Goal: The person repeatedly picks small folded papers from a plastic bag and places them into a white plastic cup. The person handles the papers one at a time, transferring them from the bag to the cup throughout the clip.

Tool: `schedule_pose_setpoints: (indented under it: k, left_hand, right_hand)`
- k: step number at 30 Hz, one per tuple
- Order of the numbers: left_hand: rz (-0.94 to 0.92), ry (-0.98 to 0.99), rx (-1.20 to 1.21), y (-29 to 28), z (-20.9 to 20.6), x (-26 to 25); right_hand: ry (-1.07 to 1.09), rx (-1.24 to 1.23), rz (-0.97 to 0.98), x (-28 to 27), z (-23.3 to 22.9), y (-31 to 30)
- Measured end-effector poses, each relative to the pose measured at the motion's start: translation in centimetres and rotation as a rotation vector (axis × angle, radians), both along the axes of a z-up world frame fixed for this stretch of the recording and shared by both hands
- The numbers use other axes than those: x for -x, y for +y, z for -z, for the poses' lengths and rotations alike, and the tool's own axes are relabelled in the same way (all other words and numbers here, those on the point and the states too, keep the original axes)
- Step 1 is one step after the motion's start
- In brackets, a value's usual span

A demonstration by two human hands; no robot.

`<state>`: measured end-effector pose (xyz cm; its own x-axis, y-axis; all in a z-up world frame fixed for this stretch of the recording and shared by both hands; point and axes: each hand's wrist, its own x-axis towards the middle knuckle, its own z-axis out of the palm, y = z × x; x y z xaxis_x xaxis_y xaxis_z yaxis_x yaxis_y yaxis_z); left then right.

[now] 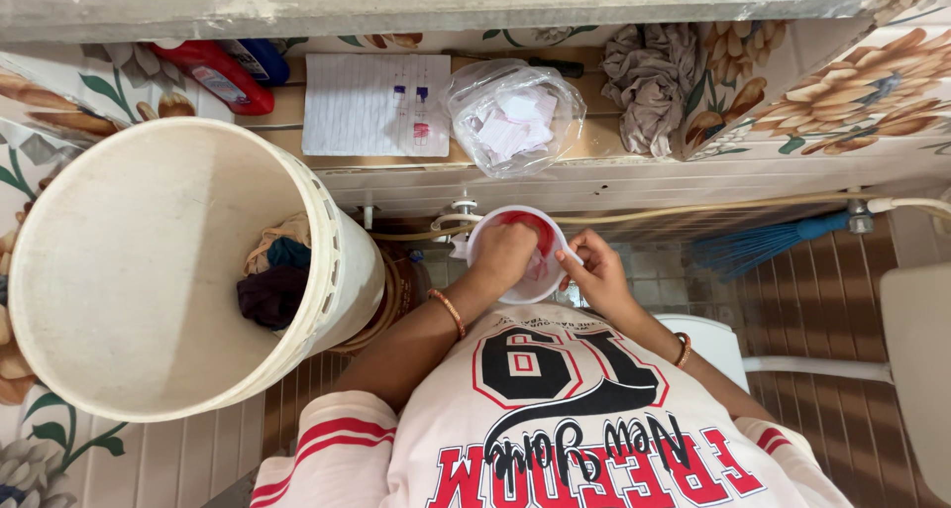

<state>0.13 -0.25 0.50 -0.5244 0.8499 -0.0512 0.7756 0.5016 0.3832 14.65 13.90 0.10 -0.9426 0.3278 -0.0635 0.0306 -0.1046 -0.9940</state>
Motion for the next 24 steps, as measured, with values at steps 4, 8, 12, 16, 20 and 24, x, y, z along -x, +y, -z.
schedule_pose_setpoints:
  k: [4,8,12,16,20,24]
  left_hand:
    - [0.012,0.002,-0.179,-0.9,-3.6,-0.2]
    - [-0.030,-0.061,-0.255,-1.4,-8.5,1.0]
    - [-0.135,0.014,-0.315,-1.0,-11.3,4.1]
    - [-0.217,0.009,-0.350,0.5,-11.3,7.4]
    - [-0.320,0.099,-0.313,2.6,-10.7,9.9]
    - [-0.347,0.199,-0.372,3.7,-10.9,10.7]
  right_hand:
    - [-0.003,-0.022,0.015,-0.2,0.9,0.6]
    - [-0.033,0.003,0.031,-0.2,1.5,0.9]
    - [-0.043,0.035,0.037,-0.3,1.8,1.0]
    - [-0.055,0.017,0.044,-0.9,1.8,1.2]
    - [-0.057,0.041,0.053,-1.4,1.6,1.3]
    - [-0.072,0.045,0.076,-1.9,1.4,1.5]
